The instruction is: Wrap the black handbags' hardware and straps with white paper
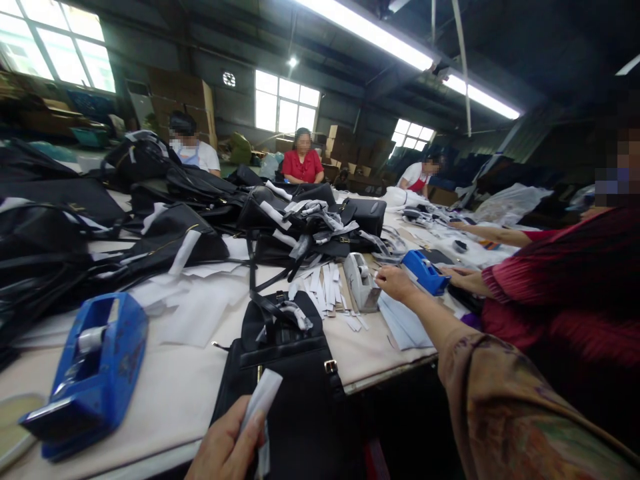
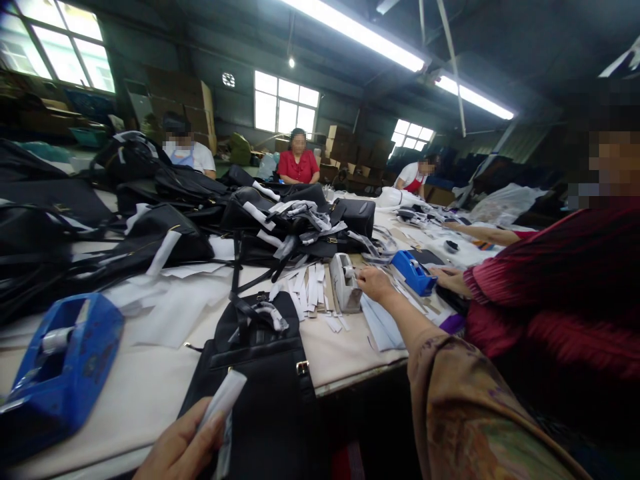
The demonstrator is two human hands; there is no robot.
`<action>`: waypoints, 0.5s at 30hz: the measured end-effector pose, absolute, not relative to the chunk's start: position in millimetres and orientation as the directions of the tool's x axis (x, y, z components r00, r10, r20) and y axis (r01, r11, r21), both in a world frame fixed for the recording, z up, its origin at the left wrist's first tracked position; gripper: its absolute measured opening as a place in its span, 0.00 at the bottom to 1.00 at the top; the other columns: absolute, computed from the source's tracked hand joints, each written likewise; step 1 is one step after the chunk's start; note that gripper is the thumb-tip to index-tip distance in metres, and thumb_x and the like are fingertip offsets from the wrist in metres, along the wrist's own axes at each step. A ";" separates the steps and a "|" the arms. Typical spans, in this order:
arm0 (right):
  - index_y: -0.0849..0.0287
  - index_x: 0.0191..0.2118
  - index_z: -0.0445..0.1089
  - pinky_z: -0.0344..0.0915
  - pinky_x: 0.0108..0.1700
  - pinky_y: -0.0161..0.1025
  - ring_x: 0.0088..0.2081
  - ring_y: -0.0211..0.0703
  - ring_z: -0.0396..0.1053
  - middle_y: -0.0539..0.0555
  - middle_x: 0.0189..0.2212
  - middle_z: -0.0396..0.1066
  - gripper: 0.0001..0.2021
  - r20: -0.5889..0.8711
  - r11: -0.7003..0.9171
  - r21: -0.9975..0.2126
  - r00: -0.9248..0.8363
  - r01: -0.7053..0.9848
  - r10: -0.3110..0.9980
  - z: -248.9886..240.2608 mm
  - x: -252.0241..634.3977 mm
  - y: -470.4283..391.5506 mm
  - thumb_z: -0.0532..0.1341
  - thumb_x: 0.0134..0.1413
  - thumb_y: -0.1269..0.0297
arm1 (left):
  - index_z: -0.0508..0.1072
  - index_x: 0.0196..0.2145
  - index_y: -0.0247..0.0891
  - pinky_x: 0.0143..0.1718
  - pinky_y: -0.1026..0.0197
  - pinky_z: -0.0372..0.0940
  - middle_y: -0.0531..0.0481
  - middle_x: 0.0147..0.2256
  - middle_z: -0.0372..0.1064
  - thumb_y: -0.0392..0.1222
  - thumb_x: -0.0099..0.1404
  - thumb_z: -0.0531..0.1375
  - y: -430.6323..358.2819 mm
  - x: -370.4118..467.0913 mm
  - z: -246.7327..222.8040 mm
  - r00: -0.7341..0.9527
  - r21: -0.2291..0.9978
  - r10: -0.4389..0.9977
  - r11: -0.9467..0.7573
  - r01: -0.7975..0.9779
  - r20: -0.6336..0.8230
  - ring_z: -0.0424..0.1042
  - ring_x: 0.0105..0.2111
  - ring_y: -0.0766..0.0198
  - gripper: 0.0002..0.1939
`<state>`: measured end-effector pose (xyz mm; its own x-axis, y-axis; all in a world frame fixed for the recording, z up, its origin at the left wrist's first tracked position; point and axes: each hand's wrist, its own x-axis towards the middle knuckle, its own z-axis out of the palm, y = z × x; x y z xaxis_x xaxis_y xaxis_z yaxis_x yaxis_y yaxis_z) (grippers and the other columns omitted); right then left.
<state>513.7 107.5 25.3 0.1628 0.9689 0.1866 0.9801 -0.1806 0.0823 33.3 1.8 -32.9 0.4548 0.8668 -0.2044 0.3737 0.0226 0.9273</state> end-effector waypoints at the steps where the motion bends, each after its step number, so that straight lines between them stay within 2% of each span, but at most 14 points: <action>1: 0.61 0.32 0.75 0.61 0.43 0.37 0.39 0.42 0.70 0.55 0.37 0.75 0.09 0.201 -0.174 0.079 0.155 0.982 0.967 25.8 511.1 103.6 0.58 0.58 0.67 | 0.65 0.28 0.40 0.26 0.65 0.58 0.55 0.24 0.59 0.67 0.66 0.48 1.8 33.0 -33.7 0.461 0.929 0.864 0.022 0.369 -0.204 0.60 0.24 0.65 0.27; 9: 0.60 0.31 0.76 0.58 0.46 0.38 0.43 0.48 0.68 0.60 0.38 0.74 0.12 0.242 -0.120 0.059 0.102 0.991 0.965 4.8 491.7 61.5 0.56 0.61 0.65 | 0.66 0.28 0.39 0.25 0.66 0.57 0.55 0.23 0.60 0.66 0.64 0.52 1.4 37.1 -26.8 0.447 0.940 0.873 0.035 0.340 -0.194 0.60 0.24 0.65 0.26; 15: 0.58 0.39 0.77 0.59 0.46 0.38 0.43 0.48 0.68 0.60 0.40 0.75 0.12 0.270 -0.197 -0.099 0.217 0.975 0.938 -27.8 485.0 48.8 0.54 0.61 0.69 | 0.66 0.26 0.39 0.24 0.66 0.58 0.55 0.22 0.60 0.68 0.63 0.53 1.5 39.0 -22.6 0.434 0.941 0.878 0.049 0.336 -0.201 0.60 0.23 0.66 0.27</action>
<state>485.0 48.8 -27.8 0.2170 0.9382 0.2697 0.9754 -0.1971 -0.0992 39.0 1.5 -22.6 0.4344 0.8780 -0.2012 0.3361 0.0492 0.9405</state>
